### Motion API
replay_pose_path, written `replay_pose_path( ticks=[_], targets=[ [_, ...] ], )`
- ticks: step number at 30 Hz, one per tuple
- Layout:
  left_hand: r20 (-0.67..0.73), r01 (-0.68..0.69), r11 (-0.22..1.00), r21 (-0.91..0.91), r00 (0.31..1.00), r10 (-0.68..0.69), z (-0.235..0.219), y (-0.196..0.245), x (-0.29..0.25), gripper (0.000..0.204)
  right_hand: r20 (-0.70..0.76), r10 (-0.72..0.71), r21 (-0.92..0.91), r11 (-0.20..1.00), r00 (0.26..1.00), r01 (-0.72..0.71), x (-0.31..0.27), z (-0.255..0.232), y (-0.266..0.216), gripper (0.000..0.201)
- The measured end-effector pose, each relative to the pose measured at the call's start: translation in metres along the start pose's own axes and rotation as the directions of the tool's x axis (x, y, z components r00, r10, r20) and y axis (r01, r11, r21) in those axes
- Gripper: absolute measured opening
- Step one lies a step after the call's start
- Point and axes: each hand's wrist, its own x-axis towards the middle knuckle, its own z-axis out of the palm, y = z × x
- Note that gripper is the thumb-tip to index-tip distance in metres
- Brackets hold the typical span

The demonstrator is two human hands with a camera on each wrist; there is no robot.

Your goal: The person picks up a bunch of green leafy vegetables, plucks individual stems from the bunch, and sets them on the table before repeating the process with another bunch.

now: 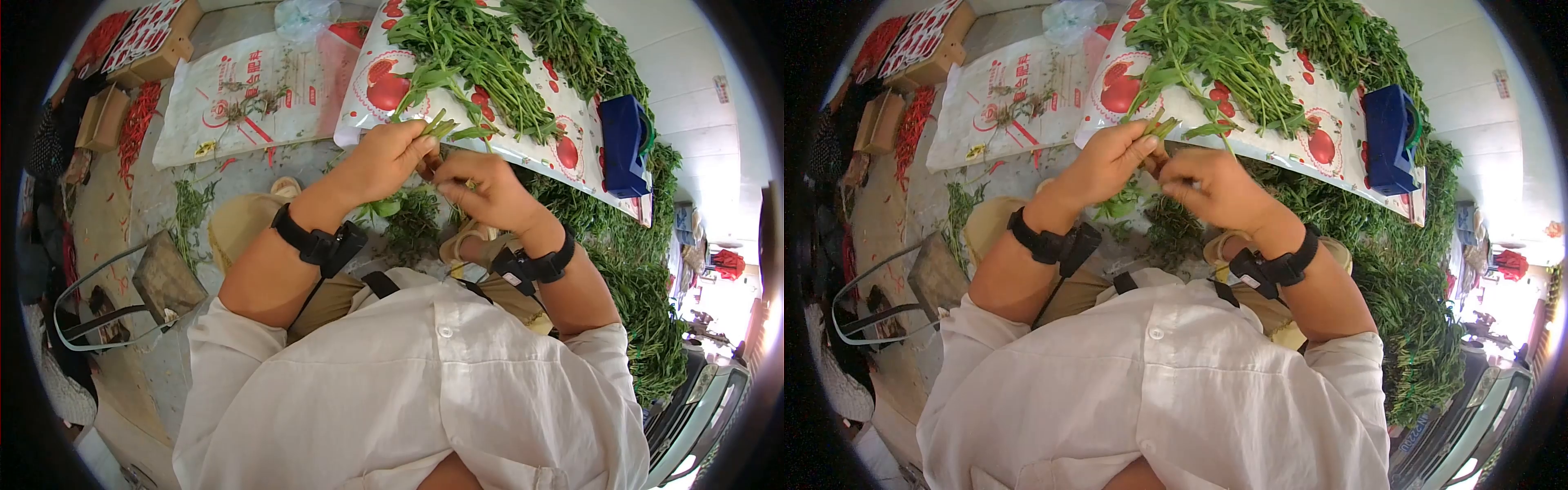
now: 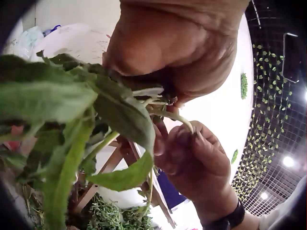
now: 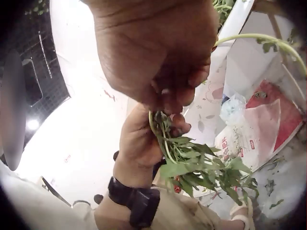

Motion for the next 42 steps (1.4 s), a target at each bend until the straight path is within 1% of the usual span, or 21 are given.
replay_pose_path(
  ticks=[2, 3, 6, 9, 11, 14, 17, 20, 24, 26, 32, 35, 36, 38, 39, 41, 42],
  targets=[
    [-0.005, 0.018, 0.994, -0.107, 1.000, -0.018, 0.003, -0.004, 0.000, 0.023, -0.147, 0.173, 0.099, 0.982, 0.974, -0.159, -0.001, -0.004, -0.002, 0.008],
    [0.016, 0.030, 0.990, -0.135, 0.999, -0.028, 0.003, -0.002, 0.000, 0.023, -0.213, 0.262, 0.155, 0.960, 0.941, -0.233, -0.001, -0.006, -0.003, 0.009],
    [0.061, 0.066, 0.979, -0.193, 0.997, -0.055, 0.005, 0.002, 0.000, 0.024, -0.250, 0.395, 0.331, 0.893, 0.884, -0.305, -0.001, -0.003, 0.001, 0.012],
    [0.072, 0.091, 0.977, -0.191, 0.994, -0.079, 0.005, 0.002, 0.000, 0.025, -0.283, 0.401, 0.449, 0.858, 0.871, -0.249, 0.002, 0.002, 0.001, 0.013],
    [0.093, 0.100, 0.981, -0.168, 0.992, -0.085, 0.002, 0.003, 0.002, 0.026, -0.302, 0.405, 0.465, 0.853, 0.863, -0.237, 0.005, 0.003, -0.002, 0.013],
    [0.131, 0.108, 0.969, -0.220, 0.988, -0.081, 0.000, 0.006, 0.002, 0.027, -0.327, 0.397, 0.469, 0.856, 0.858, -0.217, 0.006, 0.004, -0.004, 0.013],
    [0.154, 0.146, 0.948, -0.282, 0.982, -0.105, -0.001, 0.010, 0.002, 0.028, -0.360, 0.389, 0.472, 0.860, 0.848, -0.194, 0.006, 0.006, -0.002, 0.012],
    [0.127, 0.115, 0.936, -0.333, 0.989, -0.076, 0.002, 0.007, 0.001, 0.029, -0.389, 0.397, 0.512, 0.843, 0.831, -0.163, 0.007, 0.009, -0.002, 0.012],
    [0.131, 0.107, 0.939, -0.326, 0.989, -0.067, 0.002, 0.008, 0.000, 0.030, -0.399, 0.412, 0.588, 0.801, 0.819, -0.117, 0.008, 0.011, -0.006, 0.010],
    [0.150, 0.105, 0.938, -0.330, 0.987, -0.058, 0.001, 0.008, 0.000, 0.029, -0.397, 0.410, 0.586, 0.802, 0.821, -0.118, 0.008, 0.010, -0.006, 0.010],
    [0.186, 0.173, 0.908, -0.381, 0.977, -0.108, 0.002, 0.014, 0.000, 0.028, -0.407, 0.402, 0.599, 0.795, 0.820, -0.092, 0.009, 0.009, -0.007, 0.010],
    [0.223, 0.163, 0.898, -0.409, 0.972, -0.075, 0.002, 0.009, 0.001, 0.027, -0.403, 0.406, 0.599, 0.795, 0.820, -0.099, 0.007, 0.009, -0.005, 0.010],
    [0.210, 0.165, 0.896, -0.412, 0.974, -0.083, 0.002, 0.007, 0.001, 0.027, -0.400, 0.407, 0.595, 0.797, 0.821, -0.105, 0.007, 0.009, -0.005, 0.010],
    [0.186, 0.170, 0.893, -0.417, 0.978, -0.099, 0.002, 0.005, 0.001, 0.026, -0.462, 0.393, 0.543, 0.834, 0.795, -0.097, 0.004, 0.007, 0.002, 0.010],
    [0.152, 0.182, 0.884, -0.430, 0.980, -0.127, 0.002, 0.007, 0.001, 0.026, -0.491, 0.383, 0.514, 0.852, 0.782, -0.094, 0.002, 0.004, 0.005, 0.010],
    [0.084, 0.203, 0.866, -0.457, 0.979, -0.185, 0.000, 0.011, 0.000, 0.026, -0.583, 0.362, 0.461, 0.884, 0.727, -0.071, -0.002, -0.004, 0.010, 0.009],
    [0.095, 0.230, 0.854, -0.466, 0.973, -0.211, -0.001, 0.010, 0.000, 0.026, -0.626, 0.349, 0.434, 0.899, 0.698, -0.061, -0.004, -0.008, 0.012, 0.009]
  ],
)
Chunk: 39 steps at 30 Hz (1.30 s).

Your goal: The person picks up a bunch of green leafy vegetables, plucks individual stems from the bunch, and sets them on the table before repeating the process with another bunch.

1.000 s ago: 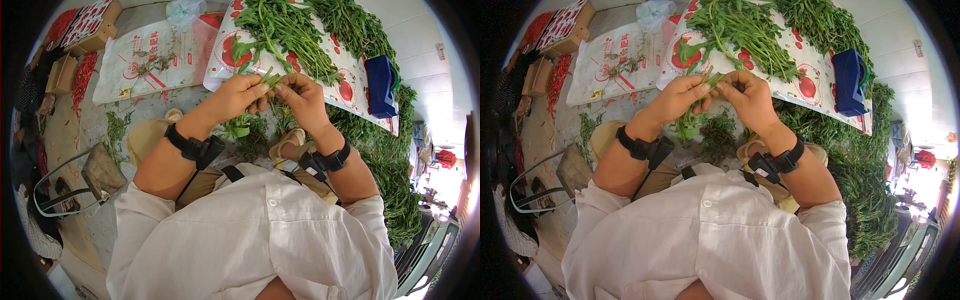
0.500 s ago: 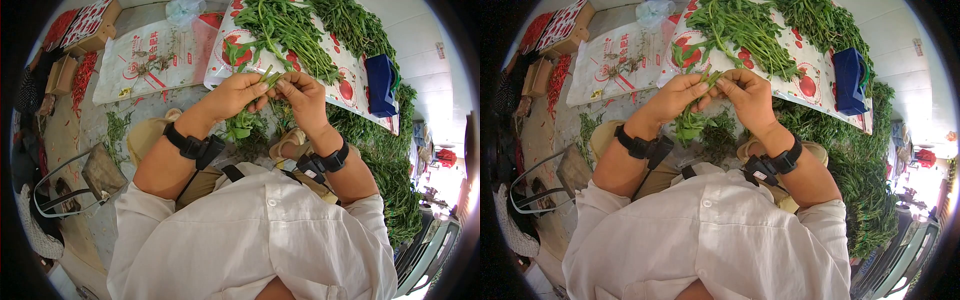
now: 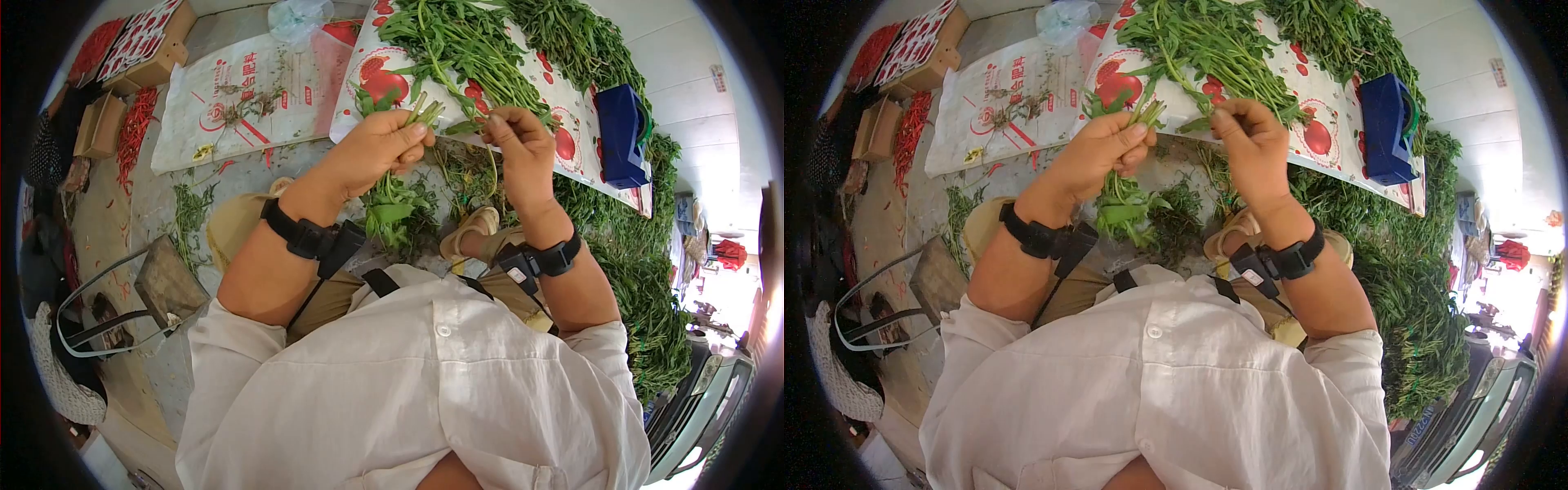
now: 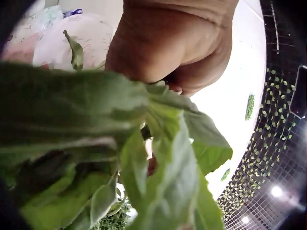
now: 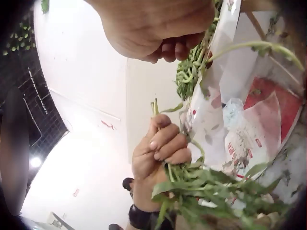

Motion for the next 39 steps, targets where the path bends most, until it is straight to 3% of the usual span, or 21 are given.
replay_pose_path(
  ticks=[1, 4, 7, 10, 14, 17, 23, 26, 27, 29, 34, 39],
  targets=[
    [-0.001, 0.028, 1.000, -0.013, 1.000, -0.028, -0.003, 0.001, 0.001, 0.026, -0.050, 0.010, -0.020, 1.000, 0.999, -0.011, 0.001, -0.005, 0.003, 0.009],
    [-0.004, 0.085, 0.995, -0.050, 0.996, -0.086, -0.005, 0.001, 0.001, 0.025, -0.045, -0.124, -0.434, 0.896, 0.991, 0.093, 0.002, -0.022, 0.012, 0.010],
    [0.014, 0.117, 0.988, -0.096, 0.993, -0.116, -0.007, -0.001, 0.002, 0.025, 0.018, -0.230, -0.575, 0.794, 0.973, 0.199, -0.007, -0.027, 0.015, 0.012],
    [0.027, 0.127, 0.985, -0.113, 0.992, -0.125, -0.008, -0.002, 0.002, 0.025, 0.053, -0.209, -0.609, 0.769, 0.976, 0.197, -0.017, -0.033, 0.025, 0.013],
    [0.029, 0.115, 0.988, -0.101, 0.993, -0.113, -0.008, -0.003, 0.003, 0.025, 0.231, -0.315, -0.801, 0.475, 0.921, 0.363, -0.026, -0.036, 0.022, 0.015],
    [0.037, 0.100, 0.990, -0.104, 0.995, -0.097, -0.007, -0.005, 0.004, 0.025, 0.247, -0.358, -0.843, 0.379, 0.901, 0.382, -0.027, -0.037, 0.027, 0.014],
    [-0.016, 0.027, 0.999, -0.041, 0.999, -0.028, -0.004, -0.007, 0.004, 0.026, 0.157, -0.352, -0.679, 0.640, 0.923, 0.360, -0.031, -0.031, 0.023, 0.013],
    [-0.034, -0.029, 0.997, 0.073, 0.999, 0.031, -0.003, -0.010, 0.005, 0.028, 0.123, -0.250, -0.633, 0.725, 0.960, 0.270, -0.032, -0.025, 0.016, 0.014],
    [-0.027, -0.032, 0.996, 0.080, 0.999, 0.034, -0.004, -0.011, 0.005, 0.028, 0.151, -0.288, -0.638, 0.702, 0.946, 0.316, -0.032, -0.024, 0.017, 0.014],
    [-0.012, -0.040, 0.995, 0.093, 0.999, 0.041, -0.004, -0.013, 0.006, 0.029, 0.205, -0.362, -0.644, 0.649, 0.909, 0.404, -0.027, -0.022, 0.022, 0.015],
    [-0.012, -0.052, 0.992, 0.112, 0.998, 0.054, -0.004, -0.014, 0.006, 0.030, 0.334, -0.482, -0.779, 0.343, 0.810, 0.525, -0.002, -0.022, 0.012, 0.016],
    [-0.028, -0.050, 0.994, 0.101, 0.998, 0.053, -0.005, -0.016, 0.007, 0.026, 0.384, -0.509, -0.871, 0.077, 0.771, 0.485, 0.014, -0.026, 0.014, 0.017]
  ],
)
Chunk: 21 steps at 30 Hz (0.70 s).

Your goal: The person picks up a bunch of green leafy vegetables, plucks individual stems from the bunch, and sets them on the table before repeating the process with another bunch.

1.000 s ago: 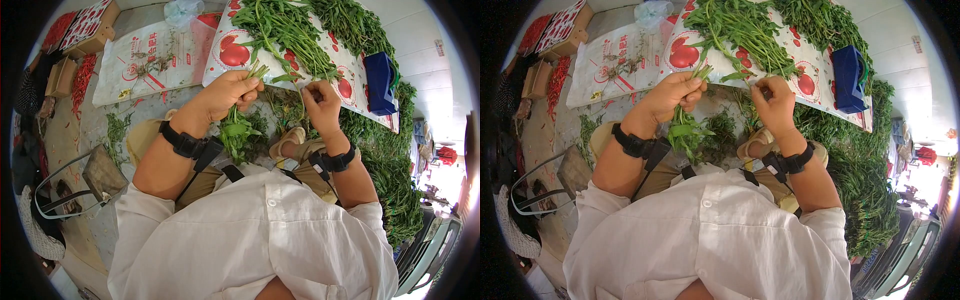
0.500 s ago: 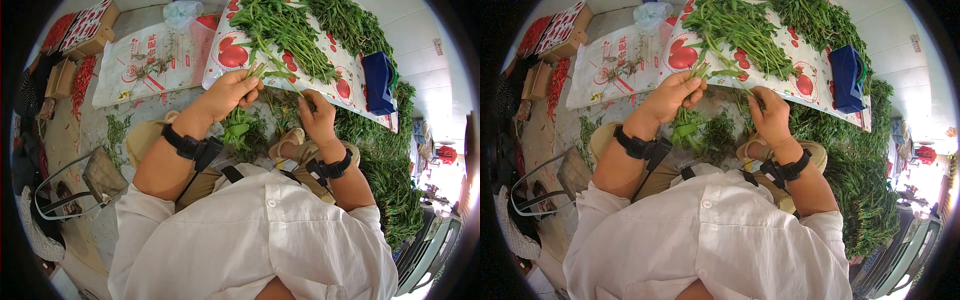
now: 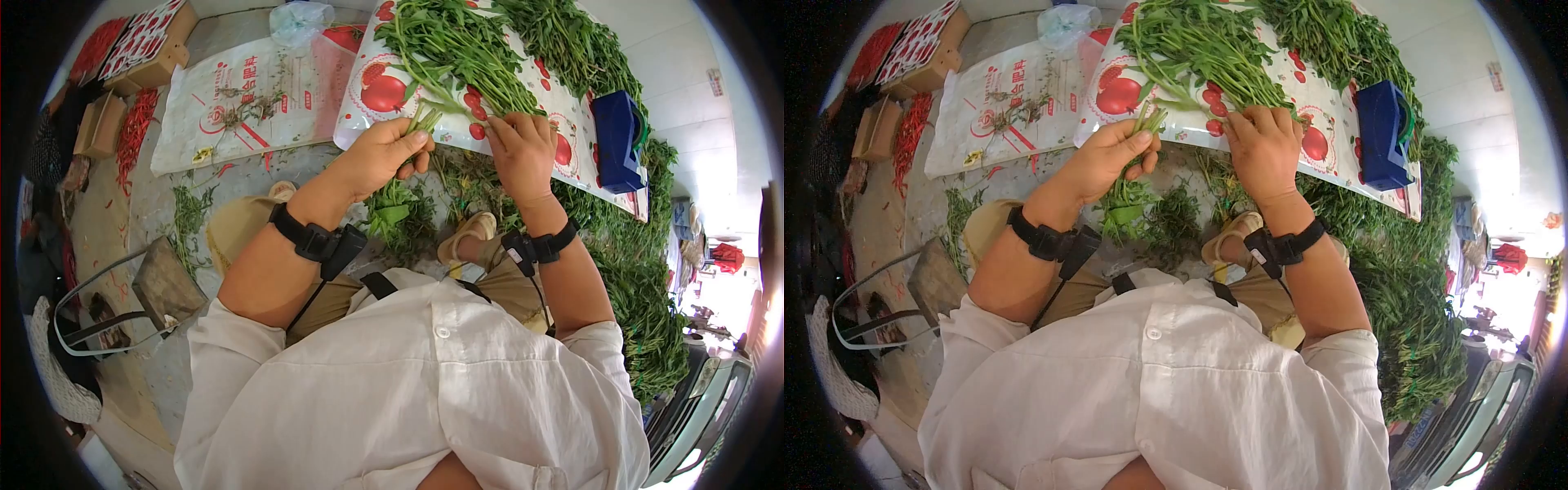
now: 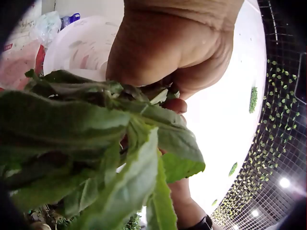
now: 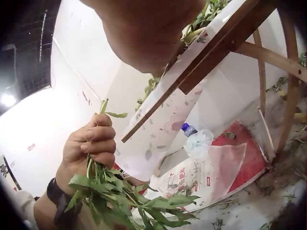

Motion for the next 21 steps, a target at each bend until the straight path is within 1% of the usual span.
replay_pose_path(
  ticks=[2, 5, 8, 11, 14, 17, 20, 21],
  targets=[
    [-0.005, 0.003, 1.000, 0.019, 1.000, -0.003, 0.000, 0.002, 0.000, 0.026, 0.036, -0.004, -0.058, 0.998, 0.999, 0.006, 0.000, 0.001, -0.003, 0.018],
    [-0.008, 0.001, 0.999, 0.032, 1.000, -0.001, 0.001, 0.002, 0.000, 0.026, 0.014, 0.001, -0.006, 1.000, 1.000, -0.001, 0.005, 0.000, -0.010, 0.019],
    [0.007, -0.017, 0.999, 0.034, 1.000, 0.017, 0.001, 0.001, 0.000, 0.031, -0.050, -0.020, 0.065, 0.998, 0.999, 0.024, 0.011, 0.010, -0.009, 0.017],
    [0.002, -0.015, 0.999, 0.029, 1.000, 0.015, 0.001, 0.000, 0.000, 0.031, 0.024, -0.007, 0.103, 0.995, 1.000, 0.004, 0.020, 0.012, -0.018, 0.016],
    [0.001, -0.023, 1.000, 0.009, 1.000, 0.023, 0.000, 0.000, 0.001, 0.027, 0.112, 0.025, 0.151, 0.988, 0.993, -0.042, 0.021, 0.023, -0.016, 0.015],
    [-0.004, -0.033, 0.999, 0.002, 0.999, 0.033, 0.000, 0.002, 0.000, 0.027, 0.048, 0.073, 0.246, 0.966, 0.996, -0.083, 0.026, 0.027, -0.013, 0.013],
    [-0.012, -0.050, 0.999, -0.016, 0.999, 0.050, 0.000, 0.003, -0.001, 0.027, -0.022, 0.203, 0.467, 0.868, 0.979, -0.169, 0.030, 0.017, -0.018, 0.012],
    [-0.021, -0.068, 0.997, -0.036, 0.997, 0.067, 0.000, 0.003, -0.001, 0.027, -0.004, 0.246, 0.532, 0.821, 0.969, -0.206, 0.030, 0.015, -0.020, 0.011]
  ],
)
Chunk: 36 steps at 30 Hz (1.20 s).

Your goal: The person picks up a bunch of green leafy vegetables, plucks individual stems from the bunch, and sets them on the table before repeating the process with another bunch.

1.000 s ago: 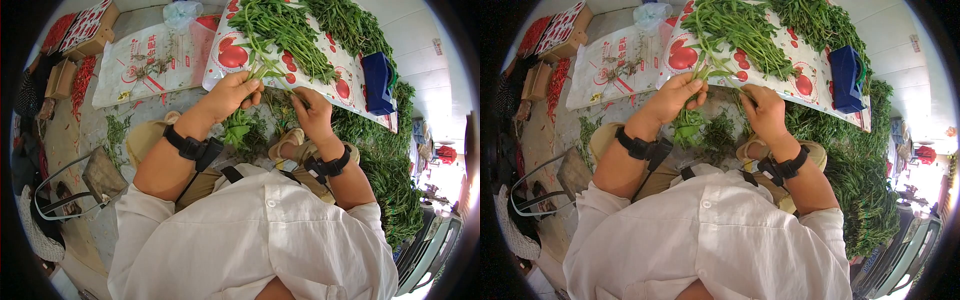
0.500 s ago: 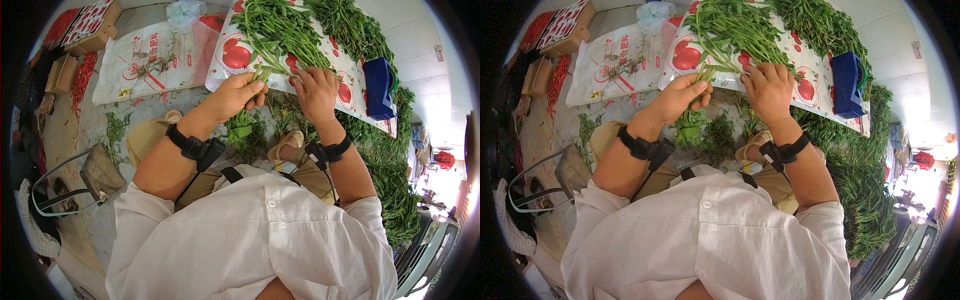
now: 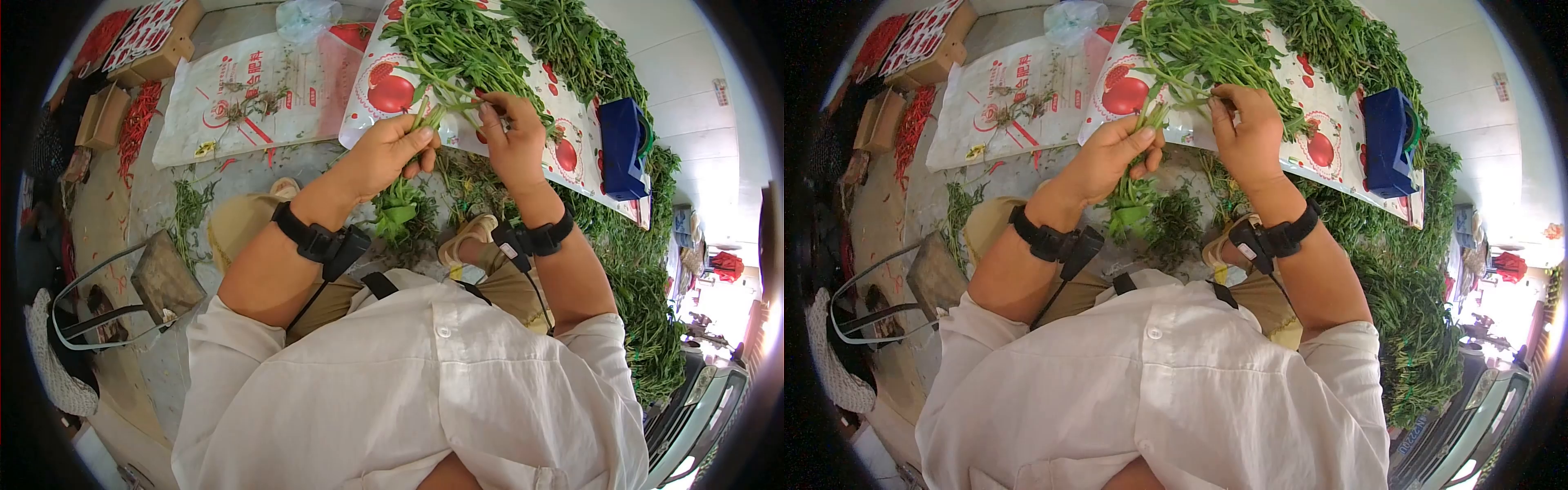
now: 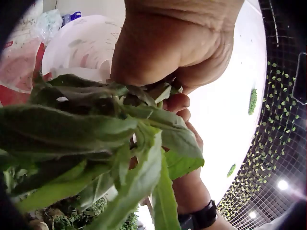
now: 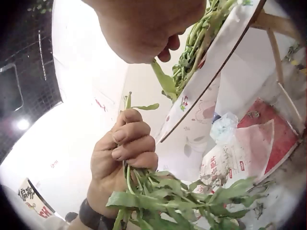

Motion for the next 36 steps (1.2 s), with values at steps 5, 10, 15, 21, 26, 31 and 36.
replay_pose_path(
  ticks=[5, 10, 15, 21, 26, 31, 36],
  targets=[
    [-0.061, -0.112, 0.978, -0.174, 0.993, 0.102, 0.001, 0.007, -0.001, 0.025, 0.035, 0.053, 0.179, 0.982, 0.998, -0.059, -0.012, -0.002, -0.008, 0.015],
    [-0.266, -0.399, 0.917, 0.018, 0.882, 0.389, -0.001, 0.001, 0.005, 0.026, 0.099, -0.284, 0.104, 0.956, 0.954, 0.274, -0.019, 0.002, 0.001, 0.022],
    [-0.144, -0.461, 0.629, 0.626, 0.724, 0.674, 0.001, -0.003, 0.008, 0.020, 0.117, -0.330, 0.127, 0.940, 0.937, 0.316, -0.022, 0.002, -0.009, 0.024],
    [-0.072, -0.451, 0.638, 0.625, 0.780, 0.622, 0.006, -0.003, 0.009, 0.019, 0.125, -0.201, 0.186, 0.967, 0.972, 0.176, -0.020, -0.003, -0.026, 0.019],
    [-0.072, -0.463, 0.609, 0.644, 0.756, 0.651, 0.005, -0.007, 0.015, 0.019, 0.130, -0.031, 0.258, 0.966, 0.991, -0.004, -0.017, -0.003, -0.033, 0.014],
    [-0.093, -0.320, 0.660, 0.680, 0.855, 0.510, 0.005, 0.002, 0.011, 0.019, 0.125, 0.082, 0.312, 0.943, 0.989, -0.117, -0.011, 0.000, -0.039, 0.012],
    [-0.038, -0.361, 0.598, 0.716, 0.835, 0.549, -0.001, -0.005, 0.016, 0.021, 0.131, 0.243, 0.398, 0.875, 0.961, -0.275, -0.004, 0.007, -0.040, 0.012]
  ],
)
